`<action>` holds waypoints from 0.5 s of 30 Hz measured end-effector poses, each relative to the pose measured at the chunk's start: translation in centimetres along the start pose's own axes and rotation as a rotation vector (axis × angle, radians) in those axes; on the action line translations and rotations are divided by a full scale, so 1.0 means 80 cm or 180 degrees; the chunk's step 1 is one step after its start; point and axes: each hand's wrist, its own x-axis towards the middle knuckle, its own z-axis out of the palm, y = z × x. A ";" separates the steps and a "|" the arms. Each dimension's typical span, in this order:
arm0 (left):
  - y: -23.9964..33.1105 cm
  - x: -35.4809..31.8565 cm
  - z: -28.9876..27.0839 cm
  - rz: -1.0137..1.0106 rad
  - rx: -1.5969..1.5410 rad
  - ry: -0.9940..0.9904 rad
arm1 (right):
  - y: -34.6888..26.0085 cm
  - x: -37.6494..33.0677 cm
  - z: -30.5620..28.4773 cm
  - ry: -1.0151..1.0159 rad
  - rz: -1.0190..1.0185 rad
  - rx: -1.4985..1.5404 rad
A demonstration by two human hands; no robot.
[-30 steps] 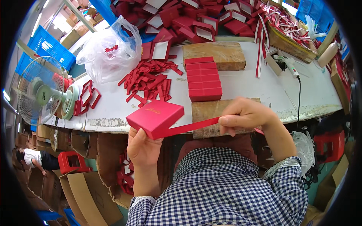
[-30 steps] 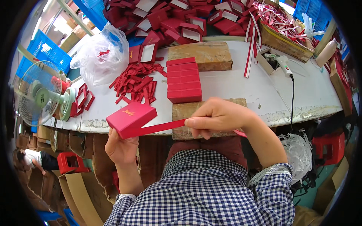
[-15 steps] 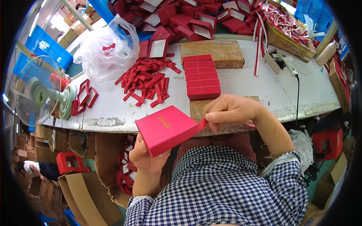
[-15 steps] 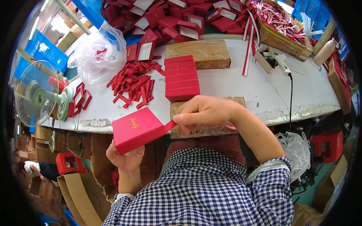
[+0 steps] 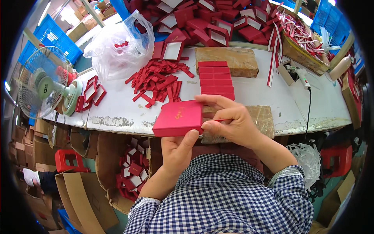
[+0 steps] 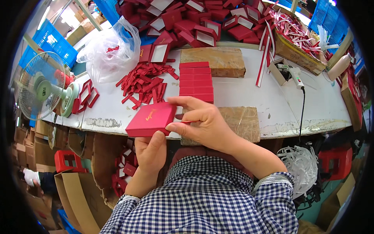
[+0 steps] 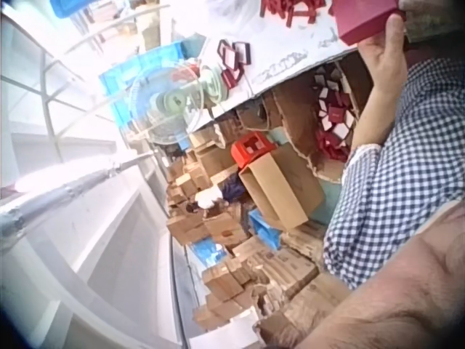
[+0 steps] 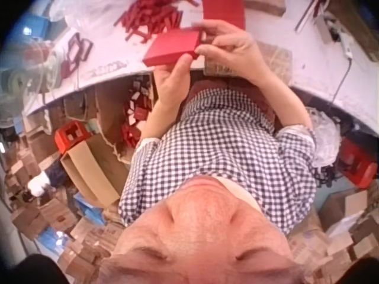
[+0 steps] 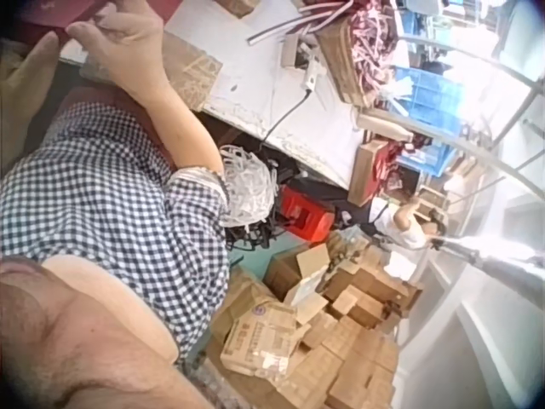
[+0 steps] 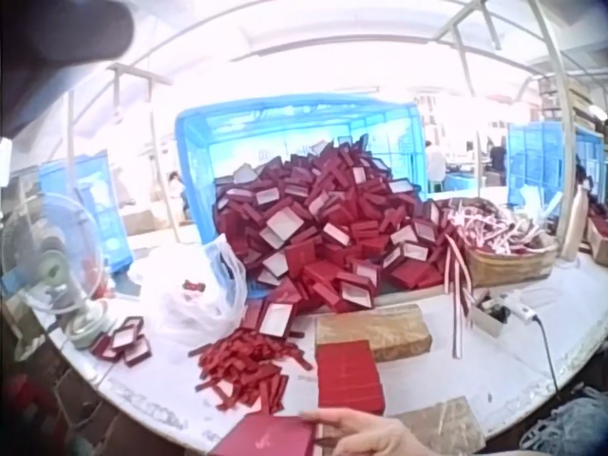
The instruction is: Applying adhesive strips and ribbons to jewelry boxes and stacking them.
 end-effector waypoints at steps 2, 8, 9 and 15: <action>-0.001 0.001 0.001 0.0526 0.0469 0.0335 | -0.017 0.002 -0.011 -0.0057 0.0474 -0.0713; 0.029 0.003 -0.025 0.0088 -0.1079 0.0303 | -0.013 0.000 -0.069 -0.0825 0.0842 -0.0448; 0.028 0.002 -0.027 -0.0132 -0.1504 0.0178 | -0.010 -0.001 -0.071 -0.0802 0.0851 -0.0453; 0.019 0.002 -0.027 -0.0330 -0.2075 -0.0337 | 0.003 0.001 -0.062 -0.0829 0.0821 0.0275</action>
